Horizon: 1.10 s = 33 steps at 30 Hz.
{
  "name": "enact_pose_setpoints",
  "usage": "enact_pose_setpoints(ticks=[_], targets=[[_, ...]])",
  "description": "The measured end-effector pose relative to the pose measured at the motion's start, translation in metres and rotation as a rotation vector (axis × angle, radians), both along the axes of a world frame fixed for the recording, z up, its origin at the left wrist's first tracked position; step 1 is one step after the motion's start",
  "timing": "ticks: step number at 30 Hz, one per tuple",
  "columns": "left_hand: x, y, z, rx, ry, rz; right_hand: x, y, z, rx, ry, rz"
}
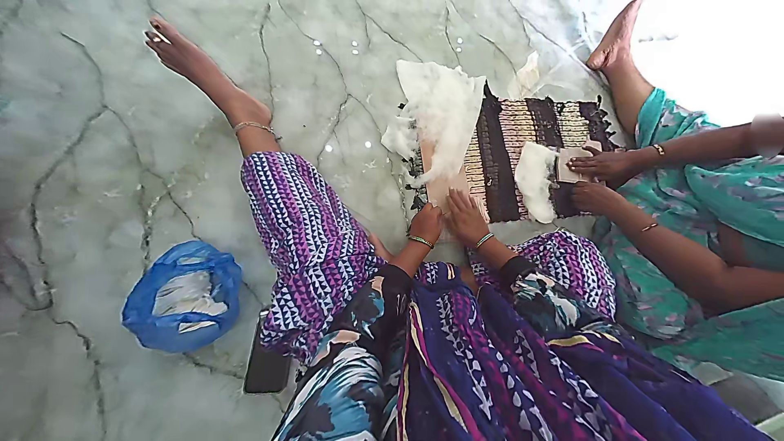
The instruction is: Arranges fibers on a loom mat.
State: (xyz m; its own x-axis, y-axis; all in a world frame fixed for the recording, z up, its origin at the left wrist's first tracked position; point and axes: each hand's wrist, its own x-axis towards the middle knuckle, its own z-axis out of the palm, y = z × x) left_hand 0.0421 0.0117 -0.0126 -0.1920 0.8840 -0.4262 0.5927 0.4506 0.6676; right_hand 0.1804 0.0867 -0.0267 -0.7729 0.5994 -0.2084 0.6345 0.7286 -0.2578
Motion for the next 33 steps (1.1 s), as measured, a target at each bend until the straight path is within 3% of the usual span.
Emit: enact_pose_setpoints(ticks=[2, 6, 12, 14, 18, 21, 28, 33], targets=[[-0.002, 0.0, 0.001, -0.008, -0.015, 0.005, -0.004, -0.011, -0.003, -0.076, -0.151, -0.001], [-0.009, -0.004, 0.0, -0.072, -0.08, 0.009, 0.007, -0.032, -0.003, -0.152, -0.242, -0.027], [-0.026, -0.006, 0.005, -0.226, -0.091, -0.307, 0.026, -0.058, 0.055, -0.371, -0.514, 0.06], [-0.026, -0.007, 0.007, -0.205, -0.093, -0.27, 0.029, -0.053, 0.062, -0.342, -0.465, 0.027], [-0.03, -0.009, 0.008, -0.077, -0.094, -0.003, 0.015, -0.031, 0.054, -0.138, -0.125, -0.114], [-0.035, -0.007, 0.006, -0.044, -0.052, 0.072, -0.008, -0.015, 0.034, -0.08, -0.109, -0.062], [-0.039, -0.005, -0.002, -0.164, -0.057, 0.013, -0.015, -0.026, 0.005, -0.144, -0.261, -0.027], [-0.038, 0.0, 0.002, -0.213, -0.003, -0.226, 0.013, -0.04, 0.031, -0.261, -0.41, 0.033]])
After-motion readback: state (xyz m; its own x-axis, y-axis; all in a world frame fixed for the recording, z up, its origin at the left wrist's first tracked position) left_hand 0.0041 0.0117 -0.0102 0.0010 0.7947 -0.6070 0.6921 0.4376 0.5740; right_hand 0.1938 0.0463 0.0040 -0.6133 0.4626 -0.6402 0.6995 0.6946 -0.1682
